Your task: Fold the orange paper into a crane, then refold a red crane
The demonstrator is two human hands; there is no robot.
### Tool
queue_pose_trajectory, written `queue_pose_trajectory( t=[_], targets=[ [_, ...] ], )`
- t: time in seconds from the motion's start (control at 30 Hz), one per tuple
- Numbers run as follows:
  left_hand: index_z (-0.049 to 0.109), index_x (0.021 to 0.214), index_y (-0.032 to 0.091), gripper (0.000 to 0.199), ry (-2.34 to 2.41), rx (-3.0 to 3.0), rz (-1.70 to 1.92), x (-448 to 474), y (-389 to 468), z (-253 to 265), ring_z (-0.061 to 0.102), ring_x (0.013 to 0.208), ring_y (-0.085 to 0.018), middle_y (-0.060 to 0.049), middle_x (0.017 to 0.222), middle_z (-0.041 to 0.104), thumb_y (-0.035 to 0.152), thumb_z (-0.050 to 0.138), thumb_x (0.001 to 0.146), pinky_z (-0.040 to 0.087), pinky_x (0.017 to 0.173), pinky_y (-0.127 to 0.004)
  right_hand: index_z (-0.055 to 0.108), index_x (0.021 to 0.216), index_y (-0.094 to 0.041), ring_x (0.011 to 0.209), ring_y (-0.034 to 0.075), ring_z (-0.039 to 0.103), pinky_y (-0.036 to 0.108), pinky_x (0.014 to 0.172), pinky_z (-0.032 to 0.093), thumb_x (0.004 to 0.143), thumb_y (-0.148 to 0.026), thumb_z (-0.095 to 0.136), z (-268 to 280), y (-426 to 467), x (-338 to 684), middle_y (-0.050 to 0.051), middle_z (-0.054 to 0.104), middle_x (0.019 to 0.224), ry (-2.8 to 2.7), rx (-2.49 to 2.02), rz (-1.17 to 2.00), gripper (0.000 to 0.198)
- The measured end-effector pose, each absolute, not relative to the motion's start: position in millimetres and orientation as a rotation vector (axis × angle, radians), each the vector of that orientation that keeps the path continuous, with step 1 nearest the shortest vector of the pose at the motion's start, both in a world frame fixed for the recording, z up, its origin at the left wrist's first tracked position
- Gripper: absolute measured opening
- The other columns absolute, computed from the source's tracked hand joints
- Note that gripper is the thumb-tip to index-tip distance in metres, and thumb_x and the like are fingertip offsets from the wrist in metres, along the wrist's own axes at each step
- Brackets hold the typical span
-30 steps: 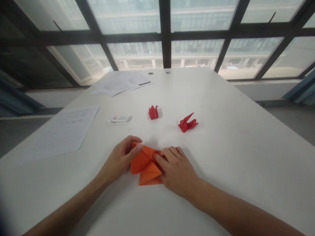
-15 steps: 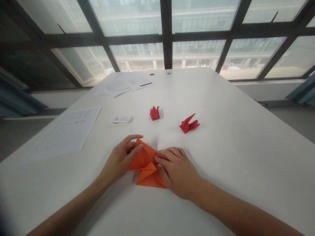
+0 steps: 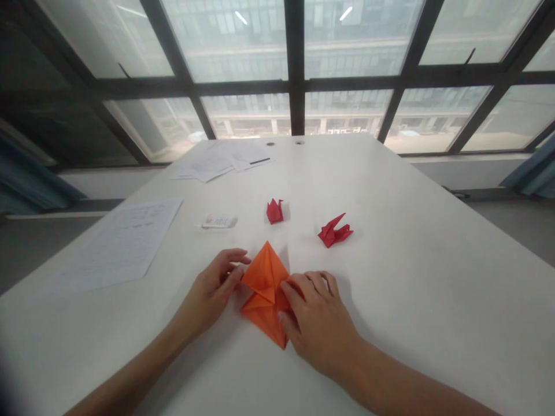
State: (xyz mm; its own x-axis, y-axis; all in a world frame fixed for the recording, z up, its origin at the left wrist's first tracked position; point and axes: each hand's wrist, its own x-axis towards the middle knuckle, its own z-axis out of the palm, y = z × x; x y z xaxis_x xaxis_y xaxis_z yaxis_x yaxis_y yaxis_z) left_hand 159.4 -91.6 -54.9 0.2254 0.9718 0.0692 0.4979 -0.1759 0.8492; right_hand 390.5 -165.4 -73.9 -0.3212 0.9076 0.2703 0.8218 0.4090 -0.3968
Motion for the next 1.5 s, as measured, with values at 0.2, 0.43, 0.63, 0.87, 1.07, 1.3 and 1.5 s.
queue_pose_trajectory(
  t=[0.2,0.43,0.63,0.87,1.07,1.3,1.5],
  targets=[
    [0.044,0.133,0.023,0.034,1.345,1.716,0.834,164.9,-105.8,-55.4,0.059,0.065,-0.016,0.001,0.081,0.06,0.035,0.047,0.102,0.046,0.061,-0.028,0.064,0.132,-0.026,0.119,0.029,0.055,0.052,0.104,0.039,0.099,-0.022,0.057,-70.7,-163.8,392.3,0.007,0.066,0.13,-2.204,-1.488,0.327,0.033],
    [0.044,0.132,0.024,0.028,1.222,1.781,0.775,168.8,-114.3,-55.4,0.058,0.068,-0.016,0.003,0.077,0.055,0.032,0.041,0.105,0.048,0.066,-0.03,0.066,0.131,-0.028,0.118,0.028,0.055,0.051,0.104,0.04,0.098,-0.022,0.06,-73.4,-162.2,393.2,0.006,0.067,0.13,-2.216,-1.491,0.309,0.034],
    [0.044,0.136,0.027,0.045,1.319,1.912,0.893,171.4,-118.3,-61.4,0.059,0.081,-0.015,-0.006,0.115,0.054,0.03,0.062,0.094,0.054,0.073,-0.033,0.066,0.132,-0.028,0.121,0.028,0.055,0.051,0.105,0.039,0.096,-0.022,0.063,-72.4,-162.2,393.5,0.006,0.067,0.131,-2.23,-1.496,0.298,0.037],
    [0.056,0.119,0.025,0.026,1.286,2.001,0.71,172.9,-116.5,-67.3,0.06,0.088,-0.019,-0.003,0.109,0.065,0.023,0.064,0.094,0.054,0.082,-0.037,0.066,0.132,-0.028,0.119,0.03,0.054,0.052,0.104,0.039,0.096,-0.023,0.062,-74.9,-163.0,395.3,0.006,0.066,0.13,-2.232,-1.492,0.3,0.037],
    [0.06,0.112,0.025,0.023,1.12,2.392,0.549,175.3,-116.2,-67.3,0.056,0.11,-0.027,-0.004,0.111,0.067,0.013,0.062,0.093,0.05,0.099,-0.047,0.065,0.133,-0.029,0.119,0.03,0.054,0.053,0.104,0.039,0.094,-0.023,0.063,-73.4,-162.3,394.7,0.006,0.067,0.131,-2.233,-1.499,0.296,0.039],
    [0.031,0.151,0.022,0.069,1.219,2.444,0.65,174.4,-120.2,-74.7,0.044,0.135,-0.029,-0.012,0.148,0.048,0.014,0.063,0.091,0.043,0.116,-0.052,0.067,0.13,-0.026,0.12,0.029,0.056,0.051,0.104,0.039,0.093,-0.022,0.065,-75.6,-162.4,393.2,0.006,0.068,0.13,-2.193,-1.509,0.261,0.038],
    [0.028,0.155,0.018,0.074,1.24,2.472,0.63,173.1,-117.1,-75.6,0.042,0.138,-0.031,-0.015,0.152,0.045,0.02,0.065,0.091,0.043,0.117,-0.053,0.066,0.132,-0.026,0.121,0.029,0.057,0.05,0.105,0.04,0.092,-0.024,0.067,-76.8,-163.6,394.6,0.006,0.068,0.131,-2.188,-1.52,0.244,0.041]
  ],
)
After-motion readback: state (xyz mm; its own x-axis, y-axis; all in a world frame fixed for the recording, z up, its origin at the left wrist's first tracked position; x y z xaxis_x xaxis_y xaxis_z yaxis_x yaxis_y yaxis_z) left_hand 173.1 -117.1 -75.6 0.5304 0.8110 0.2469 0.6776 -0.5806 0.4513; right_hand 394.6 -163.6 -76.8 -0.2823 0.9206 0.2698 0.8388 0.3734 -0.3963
